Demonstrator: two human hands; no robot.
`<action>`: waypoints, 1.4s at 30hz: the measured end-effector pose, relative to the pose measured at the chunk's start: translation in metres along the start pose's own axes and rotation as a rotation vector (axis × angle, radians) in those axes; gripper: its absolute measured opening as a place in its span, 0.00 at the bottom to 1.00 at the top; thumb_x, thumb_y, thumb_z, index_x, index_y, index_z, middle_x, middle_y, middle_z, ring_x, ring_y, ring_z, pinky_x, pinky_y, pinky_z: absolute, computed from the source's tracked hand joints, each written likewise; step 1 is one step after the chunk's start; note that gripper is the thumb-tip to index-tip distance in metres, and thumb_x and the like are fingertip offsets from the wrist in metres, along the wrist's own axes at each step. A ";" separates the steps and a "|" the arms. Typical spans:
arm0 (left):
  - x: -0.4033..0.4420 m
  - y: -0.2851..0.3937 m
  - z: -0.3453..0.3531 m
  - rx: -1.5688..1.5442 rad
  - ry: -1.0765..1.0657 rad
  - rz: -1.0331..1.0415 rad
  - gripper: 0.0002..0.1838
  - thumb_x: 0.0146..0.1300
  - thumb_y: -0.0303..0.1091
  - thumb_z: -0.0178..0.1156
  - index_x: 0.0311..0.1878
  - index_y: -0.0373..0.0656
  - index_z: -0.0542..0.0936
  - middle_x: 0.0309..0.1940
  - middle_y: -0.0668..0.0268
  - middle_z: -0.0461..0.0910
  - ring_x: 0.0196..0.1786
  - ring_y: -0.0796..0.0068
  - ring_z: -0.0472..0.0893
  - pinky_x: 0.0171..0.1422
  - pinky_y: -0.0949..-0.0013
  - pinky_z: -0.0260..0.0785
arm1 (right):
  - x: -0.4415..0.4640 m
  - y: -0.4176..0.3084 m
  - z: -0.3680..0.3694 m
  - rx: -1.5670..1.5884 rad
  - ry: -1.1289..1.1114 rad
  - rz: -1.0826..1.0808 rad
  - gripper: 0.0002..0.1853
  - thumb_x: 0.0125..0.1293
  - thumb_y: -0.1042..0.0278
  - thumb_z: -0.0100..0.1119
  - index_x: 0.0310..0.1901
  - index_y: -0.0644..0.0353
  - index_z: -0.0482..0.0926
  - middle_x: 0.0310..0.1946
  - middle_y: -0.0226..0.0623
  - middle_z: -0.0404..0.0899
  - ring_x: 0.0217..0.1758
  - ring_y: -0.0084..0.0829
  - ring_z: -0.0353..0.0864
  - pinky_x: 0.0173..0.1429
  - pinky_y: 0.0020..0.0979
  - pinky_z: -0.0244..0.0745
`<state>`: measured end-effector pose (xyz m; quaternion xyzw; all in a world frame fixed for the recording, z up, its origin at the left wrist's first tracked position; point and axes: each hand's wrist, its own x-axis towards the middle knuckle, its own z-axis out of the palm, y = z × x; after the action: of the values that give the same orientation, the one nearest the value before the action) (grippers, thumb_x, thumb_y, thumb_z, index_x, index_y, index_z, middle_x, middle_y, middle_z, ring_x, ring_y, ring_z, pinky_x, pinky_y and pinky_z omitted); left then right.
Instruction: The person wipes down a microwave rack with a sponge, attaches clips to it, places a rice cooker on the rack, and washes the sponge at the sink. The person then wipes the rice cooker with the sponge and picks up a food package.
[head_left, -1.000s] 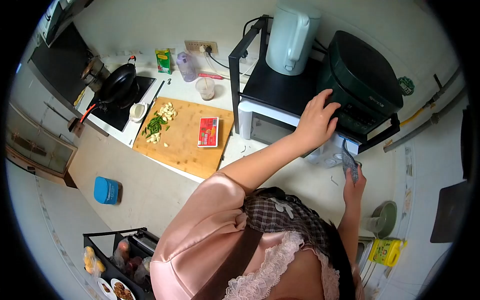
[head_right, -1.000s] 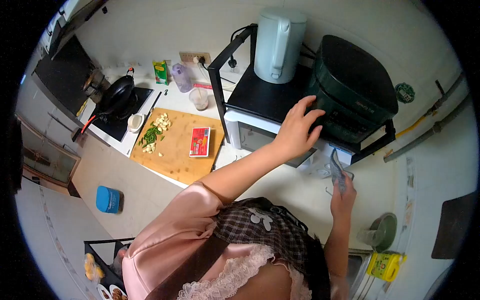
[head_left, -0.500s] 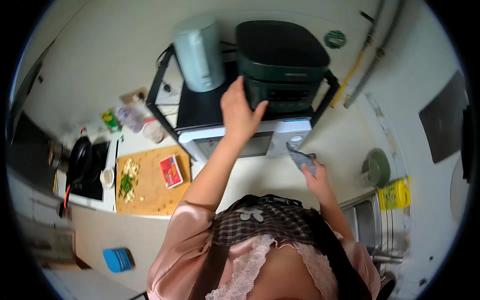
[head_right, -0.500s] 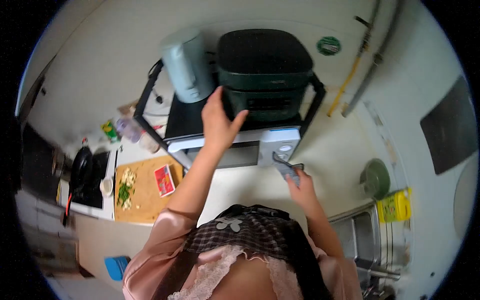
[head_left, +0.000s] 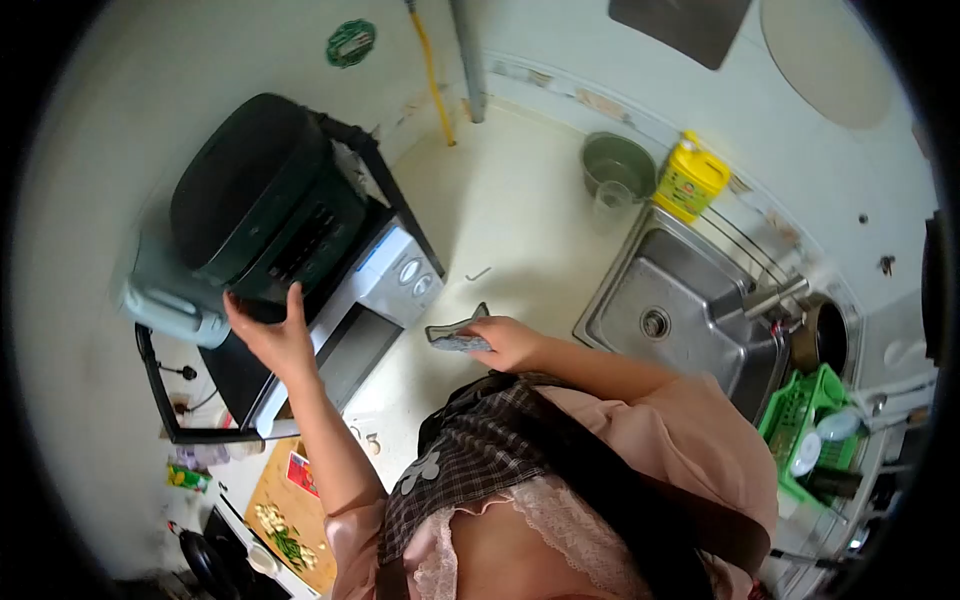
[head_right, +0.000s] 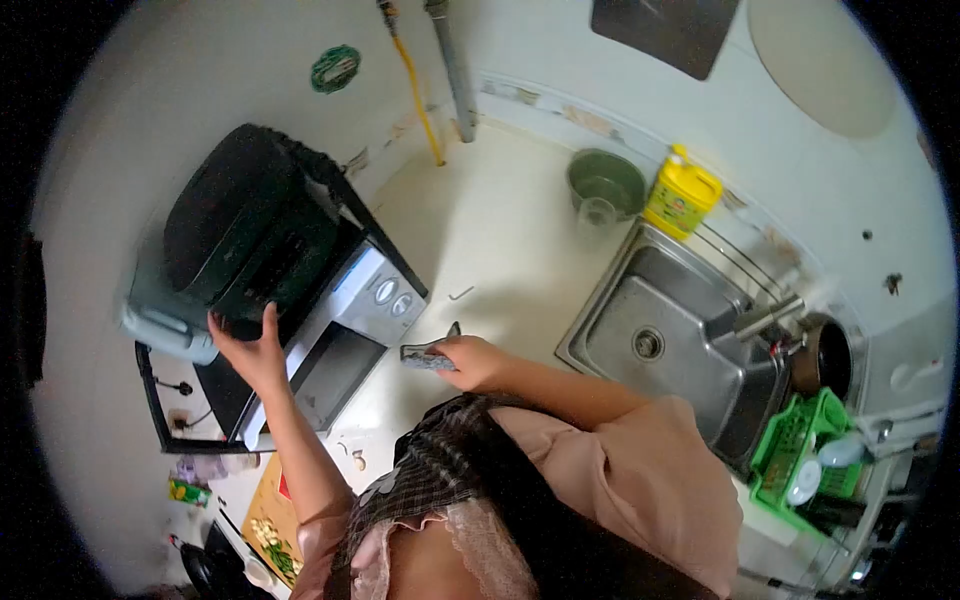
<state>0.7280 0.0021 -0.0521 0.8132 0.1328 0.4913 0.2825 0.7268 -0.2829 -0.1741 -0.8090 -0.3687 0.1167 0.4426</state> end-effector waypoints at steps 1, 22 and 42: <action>0.000 0.004 -0.001 0.020 -0.004 -0.015 0.46 0.44 0.35 0.73 0.63 0.34 0.57 0.59 0.48 0.62 0.61 0.56 0.66 0.65 0.62 0.58 | -0.001 0.001 0.002 0.005 0.019 0.015 0.20 0.57 0.63 0.54 0.49 0.64 0.72 0.41 0.52 0.76 0.45 0.49 0.75 0.50 0.41 0.70; -0.068 -0.014 -0.033 -0.026 -0.068 0.140 0.24 0.57 0.24 0.57 0.57 0.36 0.65 0.60 0.51 0.63 0.58 0.58 0.68 0.56 0.62 0.64 | 0.019 0.012 -0.004 0.051 0.164 0.097 0.18 0.57 0.70 0.53 0.49 0.67 0.71 0.38 0.53 0.77 0.41 0.49 0.77 0.48 0.42 0.71; -0.272 -0.054 -0.115 0.178 -0.575 -0.554 0.11 0.55 0.27 0.58 0.42 0.41 0.75 0.54 0.58 0.70 0.36 0.57 0.79 0.39 0.61 0.73 | 0.058 0.016 0.065 -0.193 -0.470 -0.242 0.20 0.51 0.70 0.55 0.48 0.61 0.74 0.44 0.47 0.76 0.50 0.47 0.72 0.56 0.39 0.65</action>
<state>0.4993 -0.0511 -0.2396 0.8721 0.3046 0.1359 0.3582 0.7425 -0.2067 -0.2168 -0.7483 -0.5644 0.2118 0.2769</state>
